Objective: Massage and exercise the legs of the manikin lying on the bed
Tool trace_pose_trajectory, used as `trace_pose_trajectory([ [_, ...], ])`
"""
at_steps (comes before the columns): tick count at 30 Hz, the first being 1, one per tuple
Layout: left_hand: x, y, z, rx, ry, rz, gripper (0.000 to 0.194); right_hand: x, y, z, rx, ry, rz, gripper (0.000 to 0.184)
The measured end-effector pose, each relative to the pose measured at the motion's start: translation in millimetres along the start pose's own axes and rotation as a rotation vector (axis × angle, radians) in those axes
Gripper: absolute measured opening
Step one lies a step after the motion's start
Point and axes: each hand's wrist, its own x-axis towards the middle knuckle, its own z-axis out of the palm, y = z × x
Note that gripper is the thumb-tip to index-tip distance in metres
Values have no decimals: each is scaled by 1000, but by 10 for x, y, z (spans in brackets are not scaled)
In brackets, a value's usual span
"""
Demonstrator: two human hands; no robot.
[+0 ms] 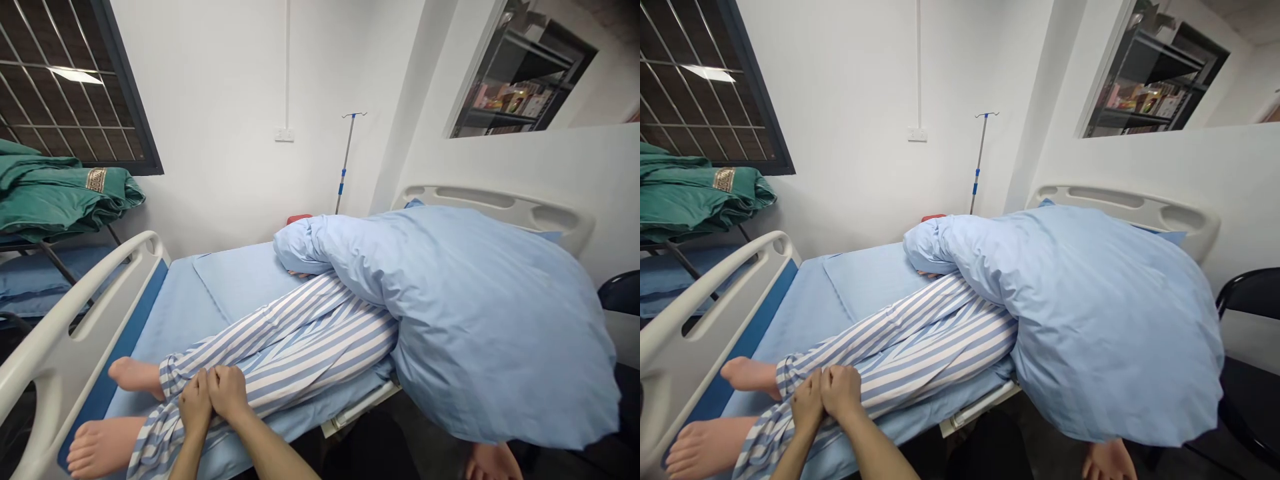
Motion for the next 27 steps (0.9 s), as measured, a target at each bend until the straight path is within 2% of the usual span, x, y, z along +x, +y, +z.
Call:
trace_pose_trajectory([
  [7,-30,18,28,97,-30,17,35,18,66,88,27,7,47,37],
  [10,-11,75,-31,84,-100,48,29,39,61,65,67,30,86,37],
  [13,65,209,-136,-41,-194,114,26,52,56,27,141,70,104,40],
  [15,114,351,-199,-171,-159,91,28,64,54,-5,201,80,96,45],
  [17,133,507,-224,-339,-61,10,31,76,57,-32,247,75,86,51],
  [19,108,626,-195,-515,11,-77,32,83,70,-47,290,82,93,55],
  [21,40,665,-120,-586,44,-135,32,85,93,-45,334,98,117,58],
  [23,-51,613,-24,-482,42,-149,32,83,119,-28,362,125,157,59],
  [27,-187,387,138,-114,-19,-23,35,86,152,34,411,182,198,58],
])
